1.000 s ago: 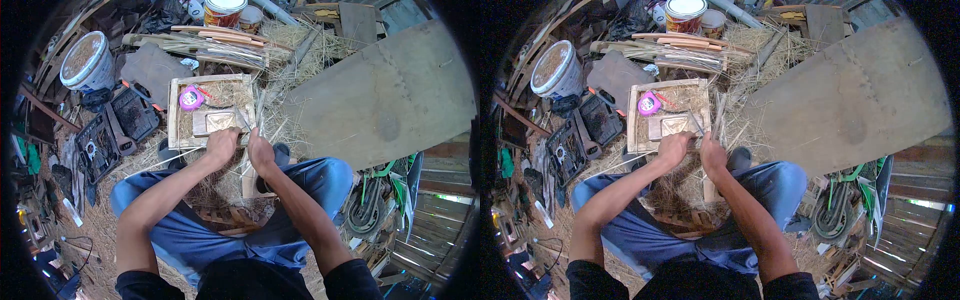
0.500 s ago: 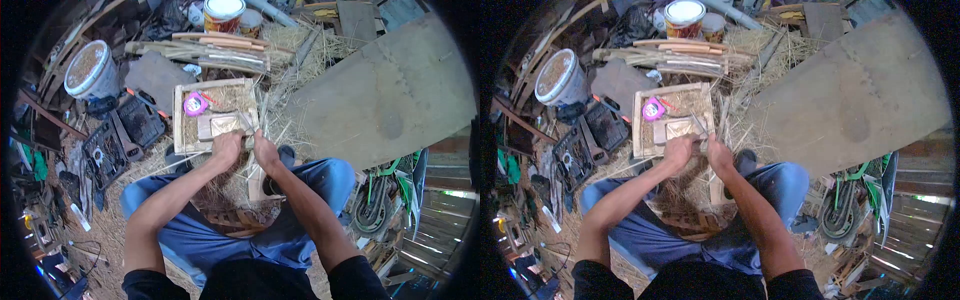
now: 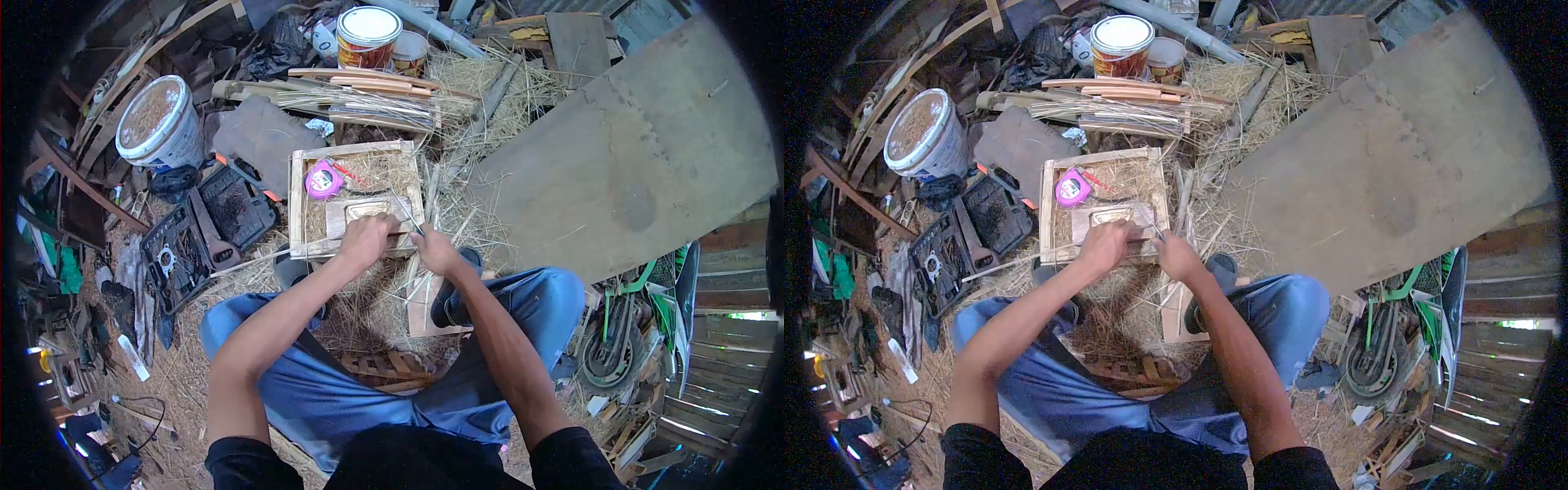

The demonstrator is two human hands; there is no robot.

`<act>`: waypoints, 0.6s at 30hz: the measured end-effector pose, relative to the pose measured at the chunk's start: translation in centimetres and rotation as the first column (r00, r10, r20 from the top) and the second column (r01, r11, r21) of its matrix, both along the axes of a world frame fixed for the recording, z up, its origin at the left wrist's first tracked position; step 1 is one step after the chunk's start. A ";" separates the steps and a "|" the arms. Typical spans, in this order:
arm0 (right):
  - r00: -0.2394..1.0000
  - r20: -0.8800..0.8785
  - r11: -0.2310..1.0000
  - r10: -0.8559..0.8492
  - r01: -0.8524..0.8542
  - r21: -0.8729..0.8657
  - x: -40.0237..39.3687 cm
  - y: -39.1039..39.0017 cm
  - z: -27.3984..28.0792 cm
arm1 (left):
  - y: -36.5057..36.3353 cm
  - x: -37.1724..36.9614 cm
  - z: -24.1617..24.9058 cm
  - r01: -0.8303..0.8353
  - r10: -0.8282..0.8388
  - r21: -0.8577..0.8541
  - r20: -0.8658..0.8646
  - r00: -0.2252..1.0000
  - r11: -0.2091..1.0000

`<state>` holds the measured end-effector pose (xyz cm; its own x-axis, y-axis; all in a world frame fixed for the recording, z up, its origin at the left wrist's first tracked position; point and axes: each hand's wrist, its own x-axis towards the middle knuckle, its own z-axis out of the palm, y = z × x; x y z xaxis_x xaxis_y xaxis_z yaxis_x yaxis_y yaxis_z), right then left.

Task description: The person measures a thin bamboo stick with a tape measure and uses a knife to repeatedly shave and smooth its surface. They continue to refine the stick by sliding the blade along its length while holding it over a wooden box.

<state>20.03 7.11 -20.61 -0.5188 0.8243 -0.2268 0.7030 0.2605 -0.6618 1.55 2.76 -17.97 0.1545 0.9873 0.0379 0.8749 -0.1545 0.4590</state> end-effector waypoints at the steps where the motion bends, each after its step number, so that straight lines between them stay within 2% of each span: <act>1: 1.000 0.003 1.000 0.000 0.000 -0.002 0.0 -0.1 0.3 | 0.0 0.0 -0.1 0.007 -0.007 0.003 0.006 1.000 1.000; 7: 0.998 -0.035 0.998 -0.051 0.050 -0.027 0.3 0.1 -1.0 | 0.0 -0.1 0.4 0.043 -0.044 -0.020 -0.028 0.999 0.999; 9: 0.981 -0.156 0.980 -0.115 0.086 -0.182 0.3 0.1 -1.6 | -0.2 0.0 0.1 0.048 -0.049 -0.037 -0.015 0.999 0.998; 10: 0.982 -0.151 0.978 -0.116 0.087 -0.189 0.2 0.2 -1.7 | 0.0 -0.1 -0.3 0.041 -0.041 -0.012 0.004 0.999 0.999; 12: 0.996 -0.044 0.997 -0.079 0.079 0.005 0.1 0.0 -1.3 | -0.1 0.0 -0.3 0.031 -0.031 0.003 0.029 0.999 1.000; 13: 0.998 0.004 0.997 -0.068 0.067 0.043 0.0 -0.3 -0.8 | 0.0 0.1 0.2 0.016 -0.016 -0.034 0.007 1.000 0.999; 18: 0.993 0.061 0.992 -0.101 0.095 0.085 0.0 -1.9 1.0 | 0.2 0.4 0.7 -0.021 0.022 -0.084 0.011 1.000 0.996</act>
<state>19.99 5.25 -19.65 -0.4210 0.8875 -0.1871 0.7687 0.2397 -0.5930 1.92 2.92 -17.29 0.1331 0.9901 -0.0438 0.8722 -0.0961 0.4796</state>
